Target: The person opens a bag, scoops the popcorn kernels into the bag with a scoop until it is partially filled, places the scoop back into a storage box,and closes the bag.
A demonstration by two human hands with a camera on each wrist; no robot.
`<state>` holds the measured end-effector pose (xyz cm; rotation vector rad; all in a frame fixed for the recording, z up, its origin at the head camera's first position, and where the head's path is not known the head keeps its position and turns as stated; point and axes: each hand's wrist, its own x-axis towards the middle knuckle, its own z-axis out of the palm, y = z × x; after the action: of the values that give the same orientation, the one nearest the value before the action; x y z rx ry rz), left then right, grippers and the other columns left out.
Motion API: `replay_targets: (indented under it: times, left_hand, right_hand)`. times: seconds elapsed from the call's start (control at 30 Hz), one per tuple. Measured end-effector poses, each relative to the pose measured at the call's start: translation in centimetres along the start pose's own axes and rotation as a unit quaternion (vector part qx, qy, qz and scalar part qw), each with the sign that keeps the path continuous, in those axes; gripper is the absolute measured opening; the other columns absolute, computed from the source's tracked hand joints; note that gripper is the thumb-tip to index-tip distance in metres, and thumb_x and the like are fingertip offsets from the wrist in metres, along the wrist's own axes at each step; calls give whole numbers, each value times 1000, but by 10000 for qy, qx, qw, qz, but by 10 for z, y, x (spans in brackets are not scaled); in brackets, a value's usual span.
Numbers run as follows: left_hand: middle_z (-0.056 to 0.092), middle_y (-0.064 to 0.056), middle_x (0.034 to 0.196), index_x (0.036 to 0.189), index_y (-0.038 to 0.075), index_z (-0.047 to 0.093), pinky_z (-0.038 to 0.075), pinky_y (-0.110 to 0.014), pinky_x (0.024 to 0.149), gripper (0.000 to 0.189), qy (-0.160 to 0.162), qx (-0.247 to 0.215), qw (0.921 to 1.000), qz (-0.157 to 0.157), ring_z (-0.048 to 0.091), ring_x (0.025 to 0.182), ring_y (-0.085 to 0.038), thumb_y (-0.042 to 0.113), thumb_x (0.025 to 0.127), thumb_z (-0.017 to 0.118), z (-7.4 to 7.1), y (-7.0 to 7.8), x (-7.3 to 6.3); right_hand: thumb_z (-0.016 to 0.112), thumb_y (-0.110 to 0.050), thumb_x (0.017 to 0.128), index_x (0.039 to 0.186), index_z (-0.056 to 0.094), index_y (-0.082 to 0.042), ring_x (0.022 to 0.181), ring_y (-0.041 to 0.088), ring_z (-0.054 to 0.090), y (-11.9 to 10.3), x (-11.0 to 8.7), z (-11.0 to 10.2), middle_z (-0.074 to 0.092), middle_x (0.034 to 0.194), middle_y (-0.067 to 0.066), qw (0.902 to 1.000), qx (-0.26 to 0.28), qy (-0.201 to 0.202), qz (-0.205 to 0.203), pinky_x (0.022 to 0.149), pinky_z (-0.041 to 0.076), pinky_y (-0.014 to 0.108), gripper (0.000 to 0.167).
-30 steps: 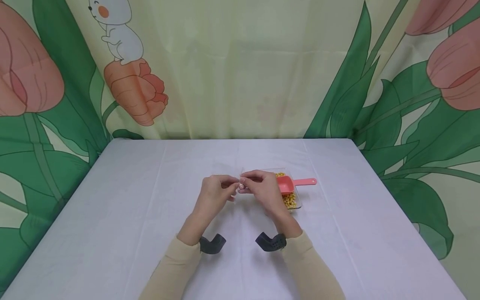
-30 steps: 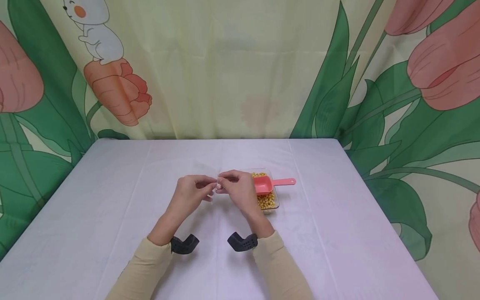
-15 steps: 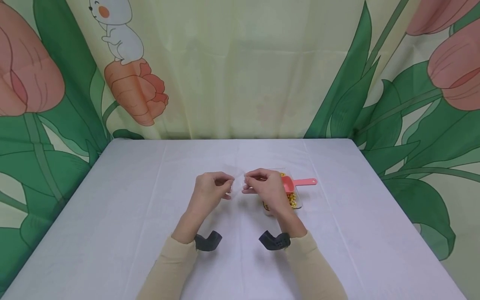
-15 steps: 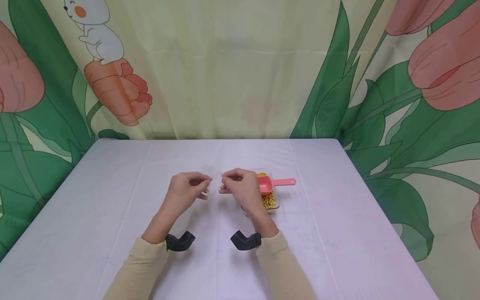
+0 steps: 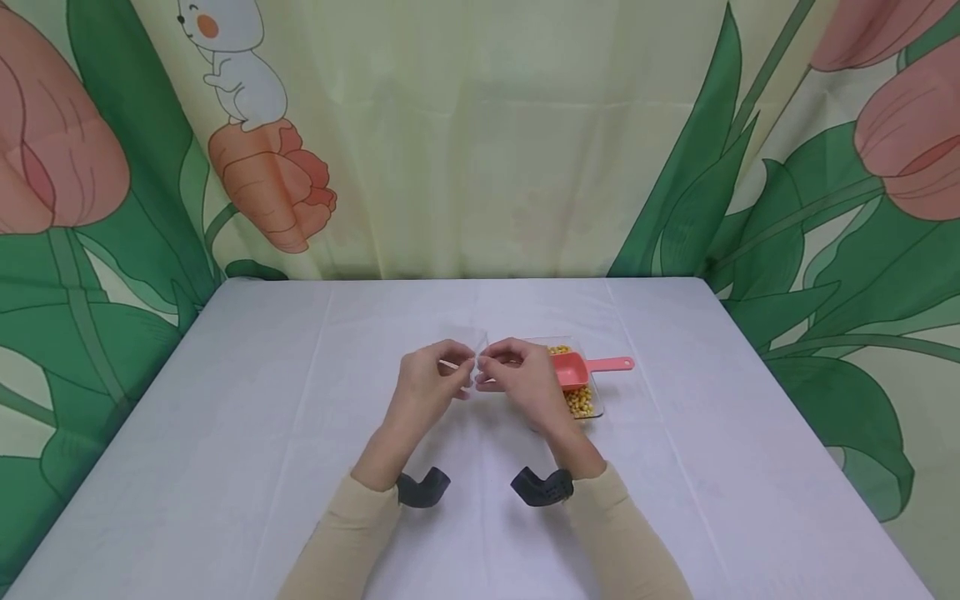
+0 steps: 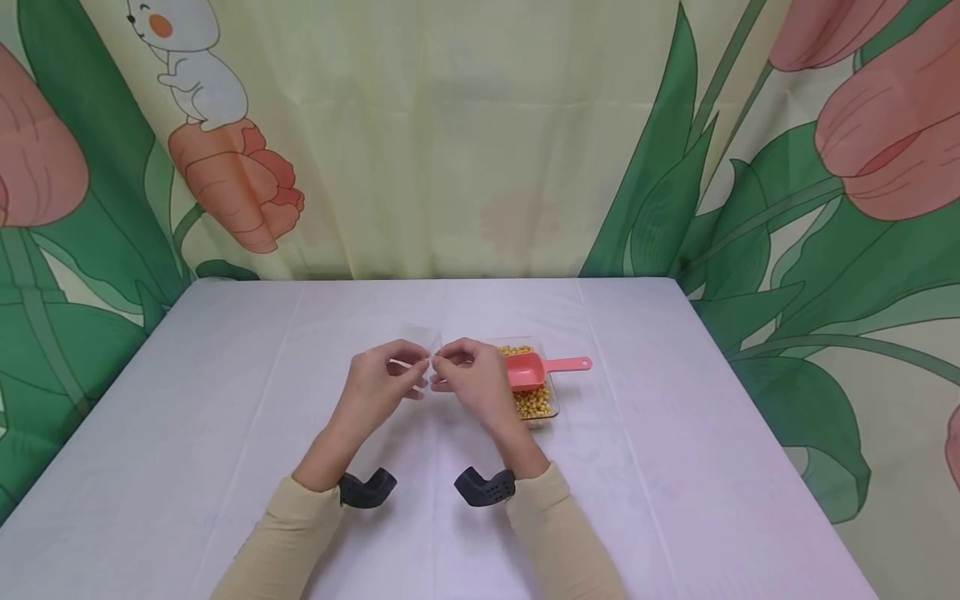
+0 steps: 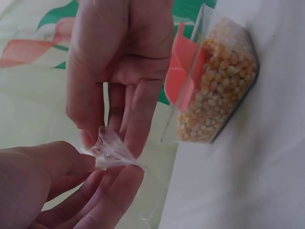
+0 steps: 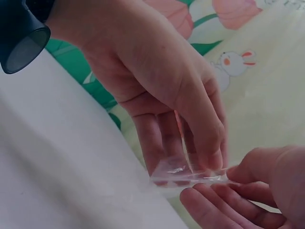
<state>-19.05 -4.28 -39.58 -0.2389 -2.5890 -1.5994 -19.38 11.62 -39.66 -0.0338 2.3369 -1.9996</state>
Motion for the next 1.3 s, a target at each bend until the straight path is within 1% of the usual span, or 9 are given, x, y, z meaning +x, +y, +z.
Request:
replay_targets:
  times: [0.17,0.33,0.5,0.67,0.87,0.97,1.03,1.17,1.3]
  left_hand:
    - [74,-9,90,105,7,70,56,-19,56,16,33,252,9994,217,70,67,-11,8,89,71,5,-1,0]
    - [75,-10,89,104,6,74,55,-17,55,15,131,368,9985,395,69,66,-13,8,89,72,3,2,0]
    - [75,-10,90,104,5,74,55,-17,55,14,183,442,9982,351,69,65,-15,7,90,71,1,3,1]
    - [74,-14,90,103,3,73,55,-18,54,14,224,365,9984,357,69,65,-17,5,91,69,-2,3,1]
    - [73,-12,89,104,4,72,55,-17,53,15,435,509,9969,411,69,64,-17,2,89,68,-6,3,1]
    - [72,-9,92,105,4,72,54,-17,53,16,541,674,9949,527,69,63,-15,2,89,68,-8,3,1]
    - [72,-9,94,105,3,71,54,-17,53,17,602,786,9928,679,70,64,-14,1,88,67,-9,3,0]
    - [71,-9,97,103,4,72,56,-23,59,18,727,1139,9860,980,71,72,-17,1,86,67,-12,3,-1]
    - [71,-9,96,102,6,74,56,-28,64,20,782,1327,9814,1148,72,77,-19,1,84,68,-14,3,-2]
  right_hand:
    - [68,-13,93,107,73,-5,80,21,74,-2,-1,2,73,96,13,9996,-249,101,-19,72,61,34,17]
    - [69,-15,93,108,73,-6,78,20,74,-2,-2,2,74,94,13,9992,-312,247,-48,71,61,33,18]
    - [68,-15,94,107,72,-4,77,19,72,0,0,1,72,90,13,9984,-405,350,-164,69,61,32,17]
    - [65,-16,95,106,68,-1,75,19,72,-1,0,0,68,89,14,9966,-626,492,-220,69,61,31,19]
    - [65,-15,95,106,66,-4,78,17,72,-1,0,0,70,93,11,9903,-1048,772,-490,71,61,29,16]
    - [66,-14,95,106,67,-5,80,17,72,0,1,-1,71,96,10,9862,-1211,895,-684,72,61,29,15]
    - [66,-14,94,107,68,-6,81,16,72,0,1,-2,72,97,8,9831,-1341,962,-793,74,61,29,15]
    - [69,-12,93,105,71,-8,82,15,72,0,1,-5,74,98,7,9761,-1632,1076,-944,76,61,30,13]
    - [71,-12,91,104,73,-9,83,15,72,0,0,-7,75,97,6,9723,-1760,1126,-1049,76,60,30,14]
